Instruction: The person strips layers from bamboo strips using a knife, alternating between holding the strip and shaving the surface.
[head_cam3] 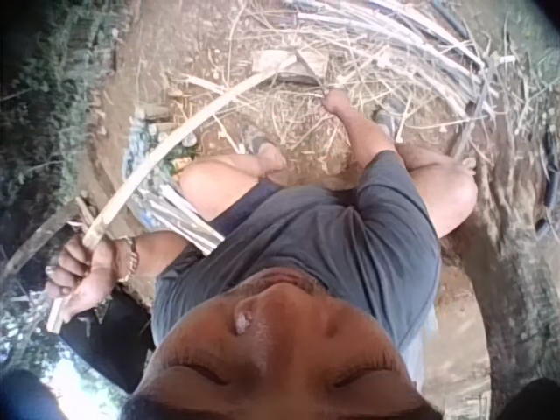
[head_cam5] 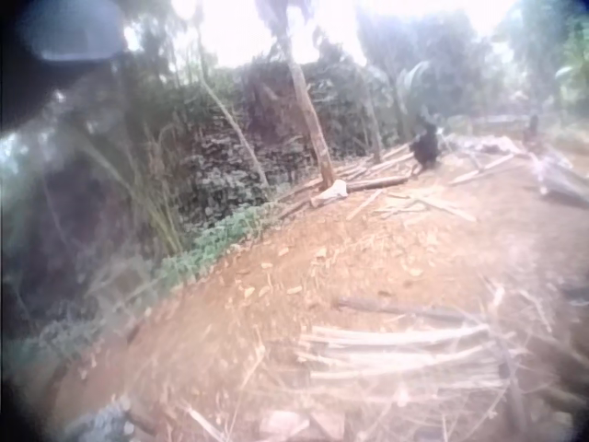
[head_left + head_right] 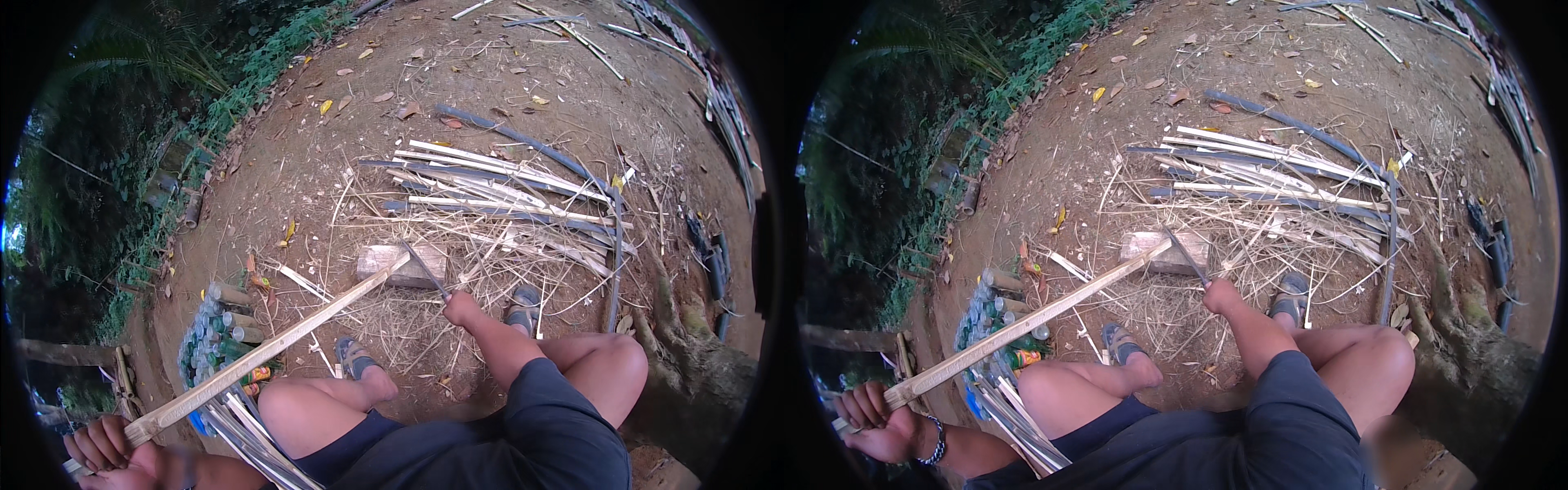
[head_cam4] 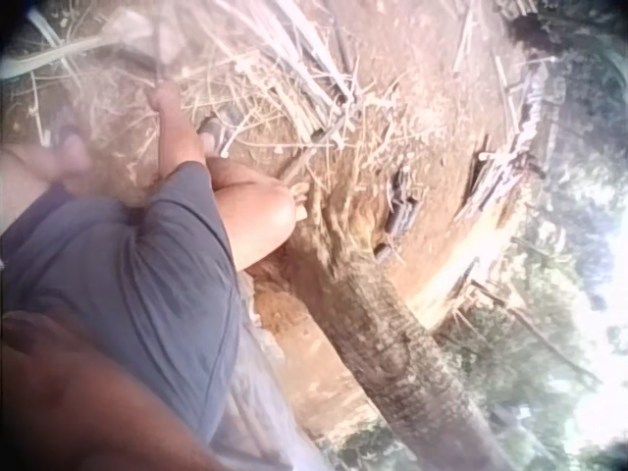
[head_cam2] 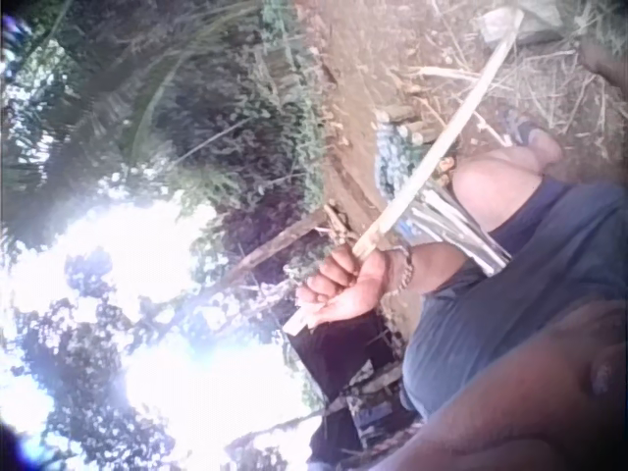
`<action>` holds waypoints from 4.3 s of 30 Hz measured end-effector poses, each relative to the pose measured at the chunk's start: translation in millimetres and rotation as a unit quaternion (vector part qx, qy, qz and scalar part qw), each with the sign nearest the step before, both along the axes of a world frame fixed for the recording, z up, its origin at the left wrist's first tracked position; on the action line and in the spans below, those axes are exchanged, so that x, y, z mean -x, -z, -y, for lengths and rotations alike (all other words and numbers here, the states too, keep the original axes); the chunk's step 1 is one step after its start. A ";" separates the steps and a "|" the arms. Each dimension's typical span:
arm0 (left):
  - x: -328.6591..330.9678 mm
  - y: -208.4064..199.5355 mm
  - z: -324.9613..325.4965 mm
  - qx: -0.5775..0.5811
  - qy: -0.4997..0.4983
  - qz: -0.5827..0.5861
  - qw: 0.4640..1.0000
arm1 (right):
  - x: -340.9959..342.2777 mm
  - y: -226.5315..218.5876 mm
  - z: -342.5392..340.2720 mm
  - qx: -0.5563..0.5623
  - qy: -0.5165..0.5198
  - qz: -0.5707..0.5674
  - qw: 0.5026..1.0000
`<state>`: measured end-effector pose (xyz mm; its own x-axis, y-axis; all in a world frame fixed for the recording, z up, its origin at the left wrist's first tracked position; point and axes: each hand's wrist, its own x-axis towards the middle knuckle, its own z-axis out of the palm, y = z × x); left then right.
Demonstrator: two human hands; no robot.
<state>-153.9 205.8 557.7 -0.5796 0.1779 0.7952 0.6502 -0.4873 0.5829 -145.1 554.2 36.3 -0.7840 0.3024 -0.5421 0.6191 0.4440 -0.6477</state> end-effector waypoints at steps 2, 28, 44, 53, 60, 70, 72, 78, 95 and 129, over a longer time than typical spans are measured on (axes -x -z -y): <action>0.1 2.2 3.6 0.026 0.013 -0.016 0.999 | 1.4 -12.0 12.6 -0.001 -0.021 -0.011 1.000; -35.9 34.4 -14.0 -0.143 -0.053 -0.009 0.988 | -78.5 -273.0 148.9 0.162 -0.150 -0.268 0.938; -89.8 48.4 -42.8 -0.170 -0.131 -0.022 0.977 | -127.7 -322.2 164.9 0.146 -0.222 -0.426 0.865; -99.3 48.8 -44.3 -0.164 -0.108 -0.004 0.980 | -121.2 -283.9 132.4 0.113 -0.161 -0.264 0.944; -102.3 38.1 -47.5 -0.175 -0.146 -0.001 0.974 | -118.9 -245.4 124.5 0.057 -0.170 -0.264 0.948; -90.2 39.7 -38.0 -0.171 -0.173 -0.006 0.970 | -126.0 -307.2 137.0 0.111 -0.261 -0.308 0.908; -85.8 34.9 -40.0 -0.171 -0.168 0.006 0.971 | -107.7 -246.1 122.4 0.094 -0.178 -0.252 0.946; -79.1 41.3 -38.1 -0.175 -0.160 -0.002 0.972 | -95.8 -218.0 105.6 0.070 -0.140 -0.176 0.972; -36.3 25.9 -27.2 -0.120 -0.080 0.009 0.990 | -58.2 -250.3 113.4 0.100 -0.225 -0.266 0.932; 55.3 -17.8 -11.5 -0.014 -0.007 0.055 0.998 | 44.5 -38.8 32.4 0.009 -0.043 -0.095 0.994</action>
<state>-209.2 217.3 575.5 -0.6653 0.1474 0.7319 0.5902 -0.4965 0.6365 -189.6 521.8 75.0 -0.8959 0.2206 -0.3857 0.4440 0.4773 -0.7583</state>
